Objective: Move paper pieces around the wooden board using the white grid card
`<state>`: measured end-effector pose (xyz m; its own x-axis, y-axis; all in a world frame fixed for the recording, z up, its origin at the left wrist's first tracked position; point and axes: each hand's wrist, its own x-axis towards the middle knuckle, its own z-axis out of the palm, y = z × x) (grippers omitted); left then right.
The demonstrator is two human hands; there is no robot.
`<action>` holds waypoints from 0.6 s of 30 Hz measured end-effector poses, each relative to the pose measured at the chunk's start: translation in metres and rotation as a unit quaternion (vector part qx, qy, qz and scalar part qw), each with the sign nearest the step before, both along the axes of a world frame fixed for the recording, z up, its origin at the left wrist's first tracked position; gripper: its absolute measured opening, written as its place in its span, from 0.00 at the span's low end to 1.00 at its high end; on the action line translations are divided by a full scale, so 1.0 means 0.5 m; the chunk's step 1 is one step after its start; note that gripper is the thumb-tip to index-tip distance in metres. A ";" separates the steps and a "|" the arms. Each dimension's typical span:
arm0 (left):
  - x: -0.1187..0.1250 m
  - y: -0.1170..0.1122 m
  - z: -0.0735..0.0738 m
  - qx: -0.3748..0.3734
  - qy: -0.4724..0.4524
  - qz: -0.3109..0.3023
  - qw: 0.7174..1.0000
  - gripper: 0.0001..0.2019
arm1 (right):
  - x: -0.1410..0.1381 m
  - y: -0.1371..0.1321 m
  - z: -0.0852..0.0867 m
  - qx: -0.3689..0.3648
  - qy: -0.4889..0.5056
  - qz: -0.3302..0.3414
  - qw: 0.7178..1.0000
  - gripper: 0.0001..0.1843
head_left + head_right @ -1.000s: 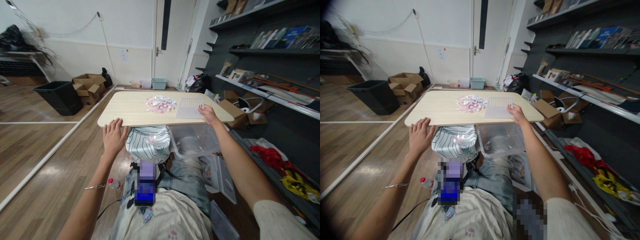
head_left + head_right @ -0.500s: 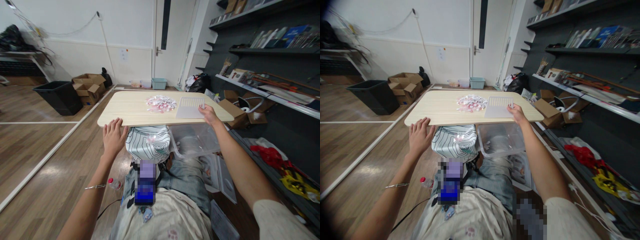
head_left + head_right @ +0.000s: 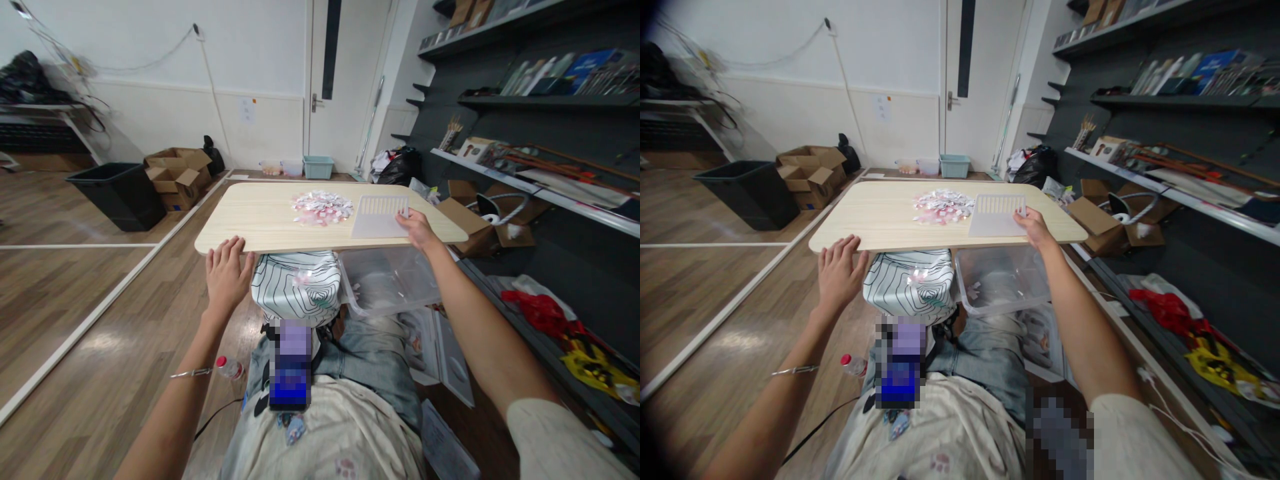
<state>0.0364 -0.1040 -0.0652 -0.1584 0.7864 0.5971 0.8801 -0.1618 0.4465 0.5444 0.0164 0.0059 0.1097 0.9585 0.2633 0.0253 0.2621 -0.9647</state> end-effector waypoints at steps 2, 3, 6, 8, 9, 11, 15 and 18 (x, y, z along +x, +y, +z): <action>0.000 0.000 0.000 0.000 -0.001 0.000 1.000 0.29 | 0.001 0.001 0.000 0.000 -0.003 0.002 1.000 0.26; 0.001 0.000 0.000 0.001 -0.002 -0.001 1.000 0.29 | 0.001 0.001 0.000 0.000 -0.006 0.002 1.000 0.26; 0.001 0.000 0.000 0.001 -0.001 -0.001 1.000 0.30 | 0.001 0.002 0.000 -0.001 -0.013 -0.002 1.000 0.25; 0.001 0.000 0.000 0.000 -0.002 -0.001 1.000 0.30 | 0.002 0.002 0.000 -0.002 -0.014 -0.003 1.000 0.25; 0.001 0.000 0.000 0.000 -0.003 -0.002 1.000 0.30 | 0.002 0.002 0.000 0.000 -0.012 -0.003 1.000 0.25; 0.001 0.000 0.001 0.000 -0.007 -0.004 1.000 0.31 | 0.002 0.002 0.000 0.004 -0.008 -0.003 1.000 0.25; 0.003 -0.003 0.001 -0.004 -0.010 -0.008 1.000 0.31 | 0.001 0.002 0.000 0.008 -0.006 -0.004 1.000 0.24; 0.004 -0.002 0.002 -0.008 -0.005 -0.004 1.000 0.31 | 0.000 0.002 0.000 0.006 -0.004 -0.007 1.000 0.23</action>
<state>0.0385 -0.1052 -0.0641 -0.1578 0.7969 0.5831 0.8745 -0.1614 0.4574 0.5442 0.0172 0.0061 0.1202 0.9538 0.2754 0.0356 0.2731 -0.9613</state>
